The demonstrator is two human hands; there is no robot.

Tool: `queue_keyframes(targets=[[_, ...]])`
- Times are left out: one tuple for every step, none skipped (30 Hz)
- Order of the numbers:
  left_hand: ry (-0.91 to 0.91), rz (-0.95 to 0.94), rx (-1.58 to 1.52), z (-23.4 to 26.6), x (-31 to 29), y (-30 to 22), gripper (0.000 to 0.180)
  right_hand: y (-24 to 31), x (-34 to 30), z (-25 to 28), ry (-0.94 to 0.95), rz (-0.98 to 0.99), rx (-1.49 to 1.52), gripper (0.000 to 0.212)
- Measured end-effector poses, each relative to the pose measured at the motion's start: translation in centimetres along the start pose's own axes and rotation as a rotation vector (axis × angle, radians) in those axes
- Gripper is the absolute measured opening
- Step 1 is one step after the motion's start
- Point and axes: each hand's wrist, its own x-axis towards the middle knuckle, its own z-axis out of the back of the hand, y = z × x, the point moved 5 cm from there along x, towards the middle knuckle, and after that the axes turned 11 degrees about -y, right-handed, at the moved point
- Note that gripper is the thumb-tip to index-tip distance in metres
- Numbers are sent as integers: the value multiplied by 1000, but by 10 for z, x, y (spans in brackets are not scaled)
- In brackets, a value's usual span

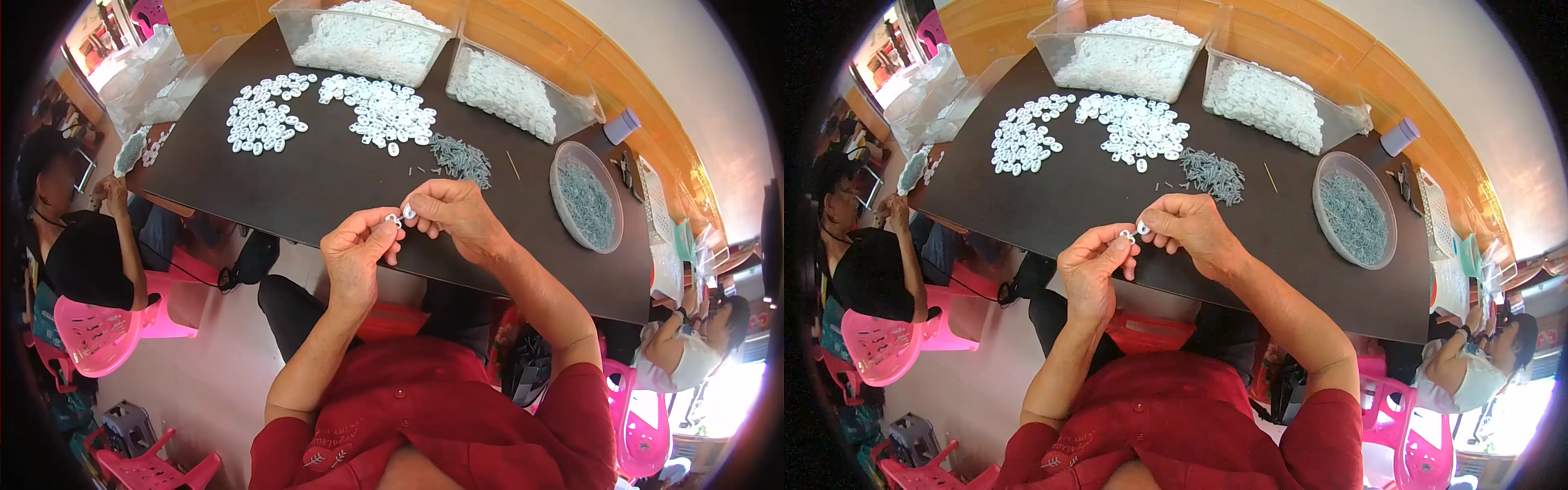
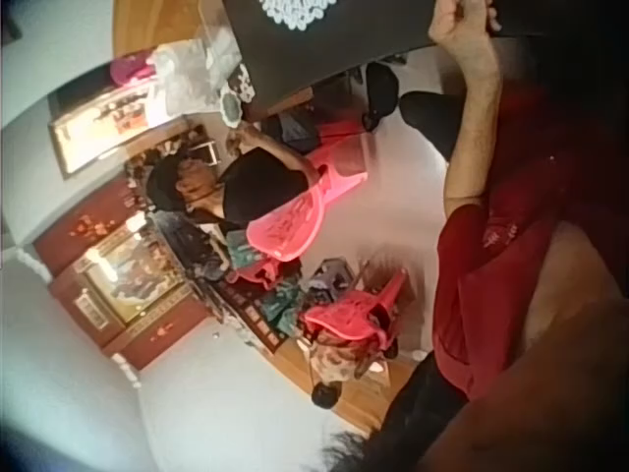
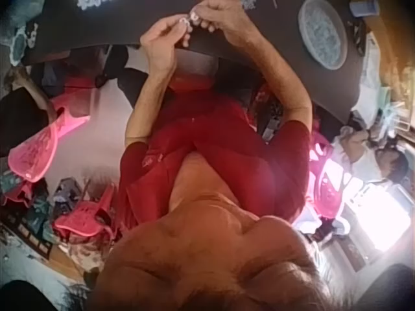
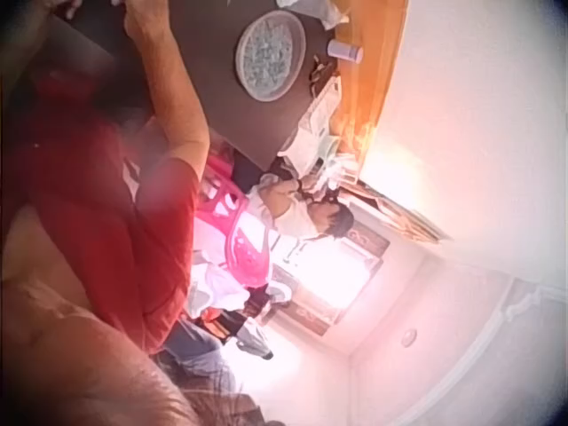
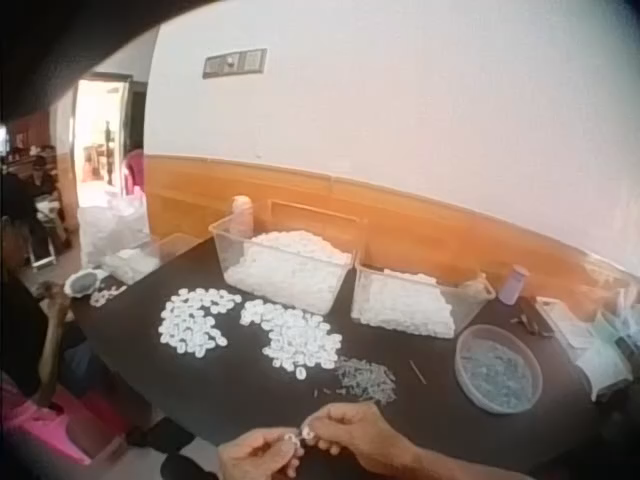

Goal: Manually assembling small white and grey plastic components into pairs at a workshop table.

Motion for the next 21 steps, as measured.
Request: queue_keyframes(targets=[[2,2,3,0,-1,1,16,1,-1,0,-21,18,-32,17],[2,3,4,0,-1,1,16,1,-2,-1,-21,18,-31,17],[1,6,2,0,-1,1,16,4,-4,-3,-35,41,-44,15],[1,10,0,0,-2,2,16,5,-5,-3,-52,64,-58,14],[2,11,0,0,-2,3,16,3,-4,-3,-53,63,-57,14],[-5,12,-2,1,-2,4,16,3,-3,-2,-60,108,-80,13],[-14,12,-4,2,-2,4,15,3,-3,-2,-66,153,-101,12],[-14,14,-3,2,-2,4,15,3,-4,-4,-66,151,-100,12],[-12,12,-3,3,-1,4,15,7,-7,-6,-90,192,-135,12],[-11,11,-3,3,-1,4,15,9,-8,-7,-113,233,-169,13],[-12,12,-1,3,-2,4,15,8,-8,-6,-113,231,-168,13],[-15,15,3,4,-2,5,16,7,-7,-5,-89,252,-190,13],[-18,17,8,4,-2,5,16,6,-7,-5,-65,274,-212,14],[-19,18,9,4,-2,5,16,7,-7,-4,-64,274,-211,14],[-23,18,11,4,-3,6,16,7,-8,-4,-53,223,-196,14],[-26,19,13,4,-3,6,16,5,-8,-4,-43,172,-180,14],[-26,20,15,4,-3,6,16,5,-8,-4,-43,171,-179,14],[-29,15,14,4,-3,5,17,4,-9,-4,-37,166,-153,15],[-32,9,14,3,-3,4,17,4,-9,-4,-31,161,-127,15],[-33,10,15,2,-4,3,17,3,-9,-3,-30,160,-125,15],[-45,-18,11,1,-5,2,17,2,-9,-2,-28,147,-118,16]])
